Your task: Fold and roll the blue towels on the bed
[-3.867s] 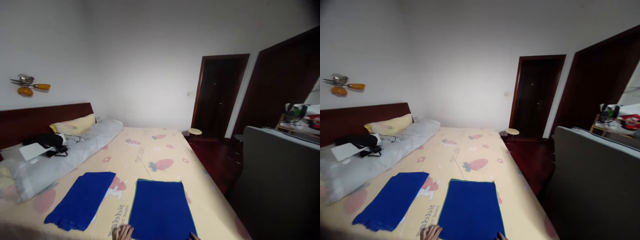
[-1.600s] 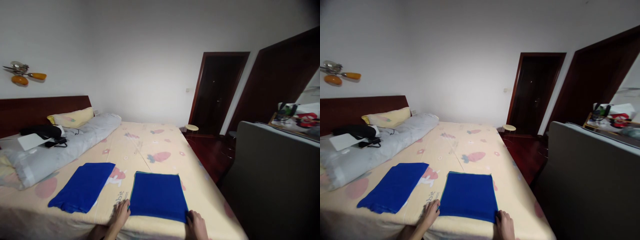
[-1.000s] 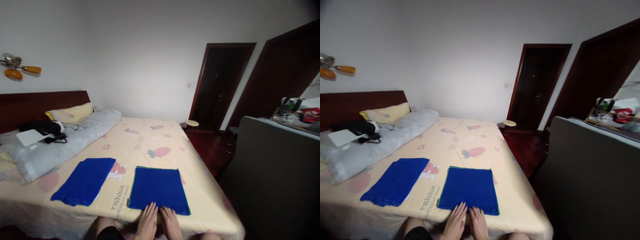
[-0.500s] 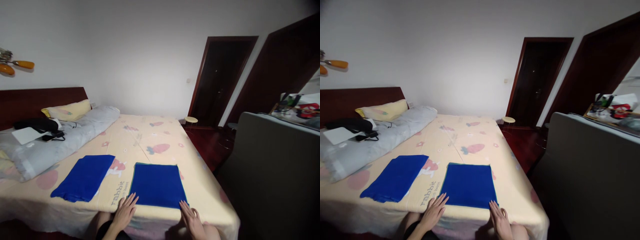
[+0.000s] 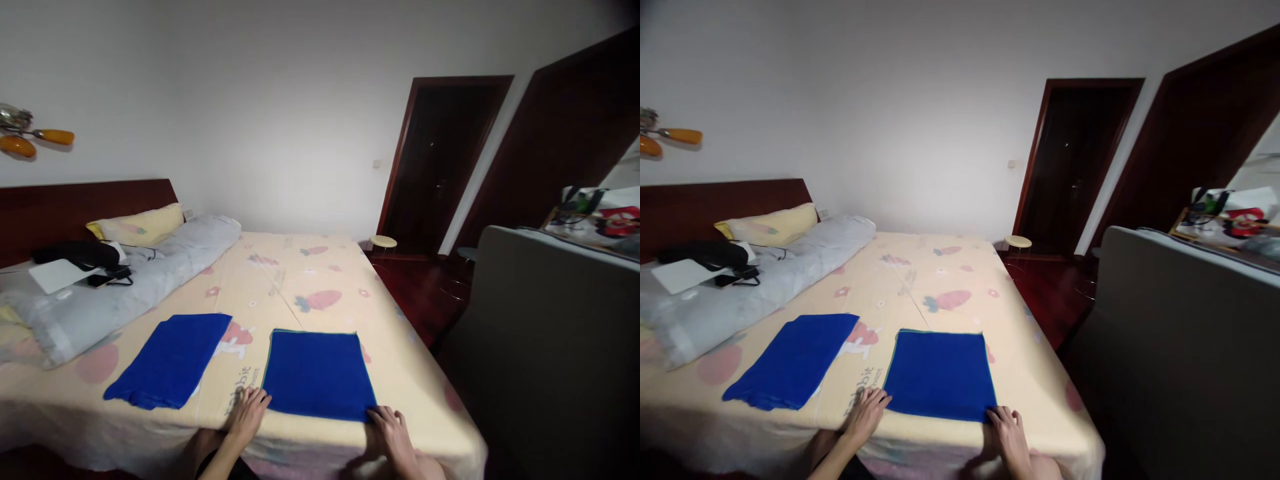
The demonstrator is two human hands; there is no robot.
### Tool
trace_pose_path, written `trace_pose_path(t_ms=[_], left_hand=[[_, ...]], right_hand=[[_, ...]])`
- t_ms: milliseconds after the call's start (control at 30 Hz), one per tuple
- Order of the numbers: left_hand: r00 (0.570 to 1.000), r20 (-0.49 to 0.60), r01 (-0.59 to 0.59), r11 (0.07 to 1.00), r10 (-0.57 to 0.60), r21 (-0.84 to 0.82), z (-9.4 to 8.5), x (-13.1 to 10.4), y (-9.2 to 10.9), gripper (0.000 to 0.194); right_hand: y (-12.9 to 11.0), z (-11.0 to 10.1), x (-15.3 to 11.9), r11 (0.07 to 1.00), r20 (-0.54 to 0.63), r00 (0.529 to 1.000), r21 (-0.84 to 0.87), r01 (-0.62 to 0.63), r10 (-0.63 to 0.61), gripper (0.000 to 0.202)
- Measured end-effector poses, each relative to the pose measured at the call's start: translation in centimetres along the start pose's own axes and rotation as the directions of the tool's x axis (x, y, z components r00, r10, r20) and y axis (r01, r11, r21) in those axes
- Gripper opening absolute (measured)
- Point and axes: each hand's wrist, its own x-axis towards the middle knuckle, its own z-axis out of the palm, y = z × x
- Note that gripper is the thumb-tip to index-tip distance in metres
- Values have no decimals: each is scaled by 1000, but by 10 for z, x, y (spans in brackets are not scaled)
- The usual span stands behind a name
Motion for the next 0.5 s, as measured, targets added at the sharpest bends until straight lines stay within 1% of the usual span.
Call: trace_pose_path(t_ms=[100,167,233,367,500], left_hand=[[1000,-5,-12,999,12,-51,-11,-2,-3,44],[1000,-7,-1,996,0,-94,-18,-4,-5,42],[1000,4,22,990,-22,-142,-23,-6,-6,38],[997,38,74,969,-67,-236,-25,-8,-9,30],[992,46,124,942,-115,-312,-22,-11,-16,28]], right_hand=[[-7,-16,7,984,42,995,149,-93,88,31],[-8,-22,10,974,53,992,191,-125,117,27],[-7,-24,11,961,68,986,226,-162,150,26],[-2,-21,9,922,103,969,301,-244,223,29],[1,-24,7,879,117,958,382,-287,261,31]])
